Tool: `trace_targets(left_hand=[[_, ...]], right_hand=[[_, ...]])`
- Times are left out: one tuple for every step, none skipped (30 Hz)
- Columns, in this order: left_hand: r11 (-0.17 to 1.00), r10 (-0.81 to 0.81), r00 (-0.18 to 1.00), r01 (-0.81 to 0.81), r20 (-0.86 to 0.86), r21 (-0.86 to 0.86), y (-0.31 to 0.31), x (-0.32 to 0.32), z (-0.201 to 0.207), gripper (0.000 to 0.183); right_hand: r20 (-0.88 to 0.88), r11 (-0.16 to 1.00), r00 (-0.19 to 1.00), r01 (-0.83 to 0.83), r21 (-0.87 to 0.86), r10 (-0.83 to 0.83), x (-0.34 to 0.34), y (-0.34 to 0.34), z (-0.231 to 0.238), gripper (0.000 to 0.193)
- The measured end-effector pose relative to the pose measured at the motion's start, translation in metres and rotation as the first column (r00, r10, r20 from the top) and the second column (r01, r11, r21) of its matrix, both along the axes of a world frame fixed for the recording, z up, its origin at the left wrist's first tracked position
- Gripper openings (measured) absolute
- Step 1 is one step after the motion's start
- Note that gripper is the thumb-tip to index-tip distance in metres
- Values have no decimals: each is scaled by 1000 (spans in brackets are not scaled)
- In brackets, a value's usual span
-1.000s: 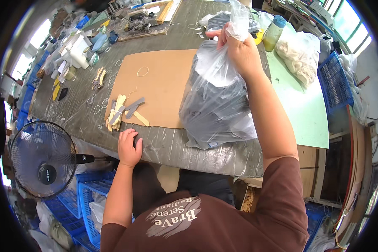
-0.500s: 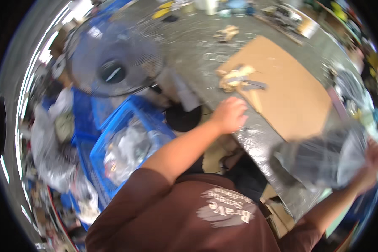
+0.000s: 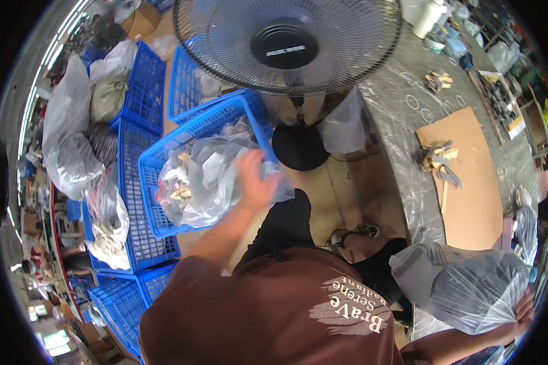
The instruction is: Gathering, counting, and bagging gray fabric shoe components and small wooden pieces.
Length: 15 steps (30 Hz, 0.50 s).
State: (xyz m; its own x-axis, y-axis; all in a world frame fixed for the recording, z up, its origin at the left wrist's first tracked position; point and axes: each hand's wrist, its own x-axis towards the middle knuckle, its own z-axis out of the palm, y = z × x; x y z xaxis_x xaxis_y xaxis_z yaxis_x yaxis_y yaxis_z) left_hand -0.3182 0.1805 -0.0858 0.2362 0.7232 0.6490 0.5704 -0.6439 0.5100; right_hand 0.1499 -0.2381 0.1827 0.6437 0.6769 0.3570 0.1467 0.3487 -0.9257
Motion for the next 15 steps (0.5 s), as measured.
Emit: trace_targets(left_hand=[[970, 222, 967, -206, 126, -126, 10, -45, -35, 61], [907, 417, 907, -411, 52, -95, 12, -89, -42, 66], [863, 480, 861, -498, -168, -90, 3, -122, -36, 66], [816, 515, 769, -575, -379, -57, -10, -144, -27, 66], [846, 390, 728, -525, -564, -93, -31, -161, -31, 60], [867, 240, 655, -476, -716, -145, -49, -172, -36, 54], [855, 256, 647, -499, -719, -144, -62, -182, -47, 54], [848, 56, 727, -396, -684, -352, -72, -190, -64, 44], [792, -143, 790, -269, -596, -548, -76, -192, -69, 35], [785, -134, 797, -277, -589, -555, -76, -194, -75, 35], [779, 74, 898, -323, -433, -537, -67, -194, -83, 28], [763, 274, 930, -365, -244, -533, -57, -189, -87, 21], [618, 381, 924, -237, 21, -750, -39, -182, -63, 20], [464, 520, 819, -33, 242, -885, -23, -176, -25, 20], [562, 523, 760, 32, 385, -827, -14, -177, -3, 21]], right_hand=[[2, 1000, 1000, 2, -3, -2, -1, 8, -3, 29], [45, 987, 989, -144, 76, 141, -4, 33, -10, 24], [94, 944, 954, -295, 147, 283, -10, 62, -18, 22], [124, 873, 865, 481, 78, -487, -32, 91, -26, 18], [127, 886, 877, 457, 74, -463, -28, 109, -33, 18], [244, 830, 800, 556, 41, -548, -19, 123, -38, 18], [353, 761, 707, 648, 23, -613, -22, 143, -40, 19], [283, 835, 795, 548, 45, -537, -28, 160, -43, 21], [172, 788, 772, 613, 56, -612, -65, 195, -34, 23], [211, 823, 799, 565, 56, -563, -46, 190, -37, 24], [249, 854, 821, 517, 54, -513, -26, 185, -41, 25], [264, 858, 822, 510, 52, -505, -27, 189, -40, 25], [263, 832, 800, 555, 15, -539, -27, 190, -40, 26], [260, 800, 776, 599, -22, -574, -27, 189, -40, 26], [269, 800, 775, 599, -23, -572, -24, 188, -41, 26]])
